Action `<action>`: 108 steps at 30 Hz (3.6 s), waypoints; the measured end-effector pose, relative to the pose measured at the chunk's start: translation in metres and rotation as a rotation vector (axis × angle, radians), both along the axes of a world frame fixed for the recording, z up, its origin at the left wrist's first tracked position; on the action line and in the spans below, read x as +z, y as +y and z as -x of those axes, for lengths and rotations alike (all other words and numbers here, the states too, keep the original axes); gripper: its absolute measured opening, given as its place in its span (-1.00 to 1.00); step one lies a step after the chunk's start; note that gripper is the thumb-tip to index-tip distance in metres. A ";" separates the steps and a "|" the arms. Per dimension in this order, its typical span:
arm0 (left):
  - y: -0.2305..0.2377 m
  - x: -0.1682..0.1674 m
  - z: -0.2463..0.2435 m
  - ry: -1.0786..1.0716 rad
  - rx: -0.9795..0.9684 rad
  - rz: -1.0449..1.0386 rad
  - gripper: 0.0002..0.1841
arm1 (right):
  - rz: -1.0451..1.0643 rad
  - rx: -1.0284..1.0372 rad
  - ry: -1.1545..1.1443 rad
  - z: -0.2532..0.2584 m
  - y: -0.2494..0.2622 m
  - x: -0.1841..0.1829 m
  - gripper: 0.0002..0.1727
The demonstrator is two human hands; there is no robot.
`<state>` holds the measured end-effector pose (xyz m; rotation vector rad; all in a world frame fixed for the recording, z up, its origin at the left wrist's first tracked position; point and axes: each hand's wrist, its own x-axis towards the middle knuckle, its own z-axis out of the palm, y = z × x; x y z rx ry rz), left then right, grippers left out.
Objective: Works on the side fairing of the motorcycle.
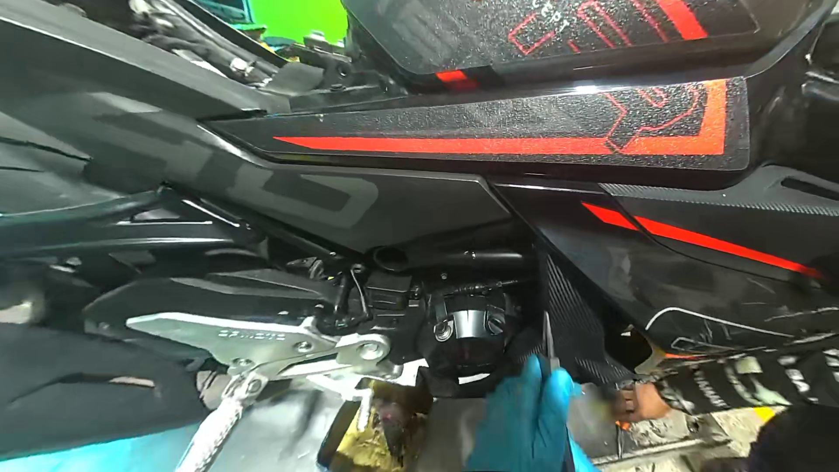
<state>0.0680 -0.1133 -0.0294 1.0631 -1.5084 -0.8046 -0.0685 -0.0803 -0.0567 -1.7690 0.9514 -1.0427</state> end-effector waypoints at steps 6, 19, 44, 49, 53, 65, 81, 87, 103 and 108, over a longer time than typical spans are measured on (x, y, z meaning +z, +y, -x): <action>-0.047 0.030 -0.013 -0.199 0.168 0.087 -0.43 | -0.011 -0.041 -0.013 -0.019 -0.027 0.055 -0.35; -0.040 0.052 -0.008 -0.089 0.157 0.031 -0.41 | -0.107 -0.050 0.076 -0.017 -0.008 0.097 -0.51; -0.045 0.044 -0.003 0.051 0.100 0.007 -0.45 | -0.174 -0.132 -0.018 -0.031 -0.001 0.101 -0.42; -0.053 0.048 -0.022 -0.010 -0.031 -0.013 -0.40 | -0.197 -0.196 -0.150 -0.053 -0.002 0.097 -0.41; -0.057 0.055 -0.030 -0.077 -0.012 -0.010 -0.36 | -0.176 -0.230 -0.193 -0.060 -0.011 0.091 -0.51; -0.055 0.050 -0.023 -0.078 0.123 0.137 -0.45 | -0.105 -0.252 -0.265 -0.064 -0.019 0.080 -0.49; -0.054 0.061 0.017 0.849 -0.280 -0.181 -0.79 | -0.257 0.167 -0.005 0.017 -0.055 0.112 -0.79; -0.059 0.055 0.043 0.735 -0.042 -0.025 -0.74 | -0.408 0.567 0.113 0.063 -0.103 0.139 -0.85; -0.059 0.072 -0.057 0.469 -0.378 -0.407 -0.70 | -0.311 0.123 -0.539 -0.069 -0.038 0.079 -0.69; -0.080 0.067 -0.092 0.271 -0.606 -0.334 -0.59 | -0.248 -0.178 -0.627 -0.127 -0.031 0.076 -0.69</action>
